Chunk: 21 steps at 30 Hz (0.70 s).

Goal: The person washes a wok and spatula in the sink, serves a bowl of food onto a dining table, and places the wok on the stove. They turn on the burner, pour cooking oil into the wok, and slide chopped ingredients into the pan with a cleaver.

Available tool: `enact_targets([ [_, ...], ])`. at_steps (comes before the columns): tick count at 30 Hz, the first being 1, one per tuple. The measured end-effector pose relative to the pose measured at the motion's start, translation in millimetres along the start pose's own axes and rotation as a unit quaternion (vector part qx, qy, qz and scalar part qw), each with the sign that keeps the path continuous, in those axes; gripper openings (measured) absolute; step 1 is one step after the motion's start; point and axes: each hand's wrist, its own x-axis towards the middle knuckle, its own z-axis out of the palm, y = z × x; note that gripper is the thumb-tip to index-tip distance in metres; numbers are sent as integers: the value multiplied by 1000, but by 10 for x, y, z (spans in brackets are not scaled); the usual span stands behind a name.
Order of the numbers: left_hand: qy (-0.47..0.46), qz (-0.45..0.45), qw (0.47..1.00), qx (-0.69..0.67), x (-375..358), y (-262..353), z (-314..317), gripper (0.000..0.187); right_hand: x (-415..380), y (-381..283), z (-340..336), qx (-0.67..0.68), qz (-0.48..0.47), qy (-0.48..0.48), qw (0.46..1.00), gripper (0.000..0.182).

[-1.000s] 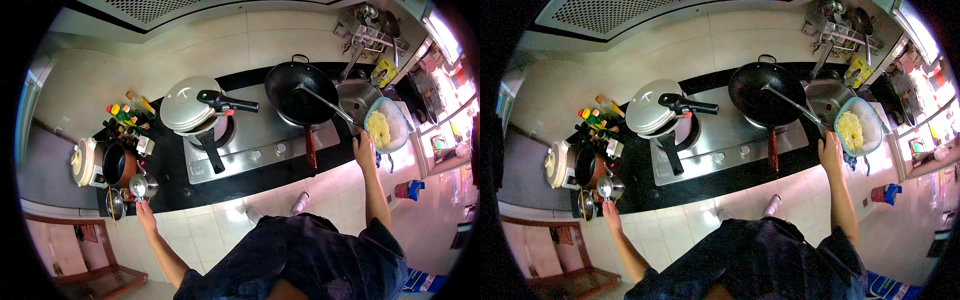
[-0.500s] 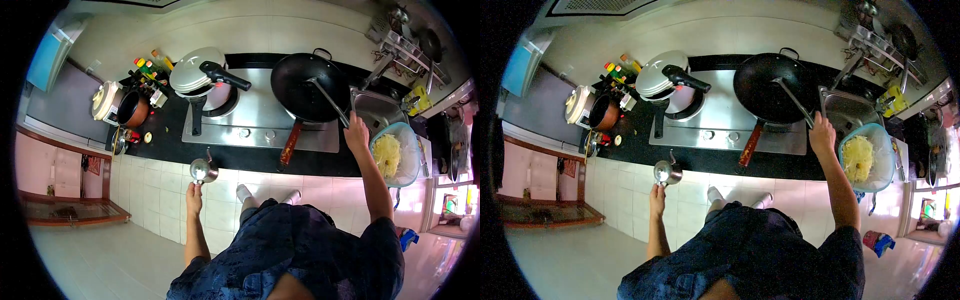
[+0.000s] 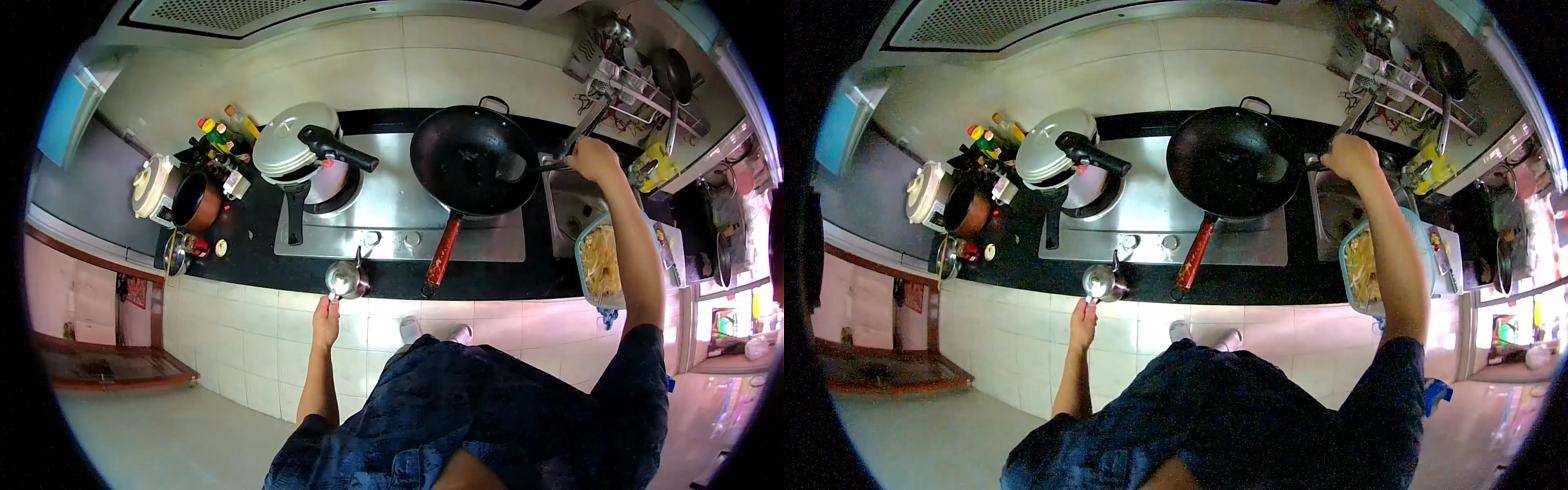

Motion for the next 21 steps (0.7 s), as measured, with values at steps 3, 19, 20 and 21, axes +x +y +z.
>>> enact_targets([
  [3, -9, 5, 1000, -11, 81, -12, -53, 22, 254, -87, 88, 46, 25, -96, 994, 47],
  [19, 1, 45, 997, -58, 301, 81, -182, 27, -254, -216, 426, 61, 8, 64, 996, 28],
  [20, 16, 55, 997, -58, 274, 97, -187, 30, -278, -178, 386, 49, 19, 66, 996, 27],
  [21, 30, 45, 997, -61, 265, 58, -205, 32, -304, -143, 308, 58, 10, 53, 997, 26],
])
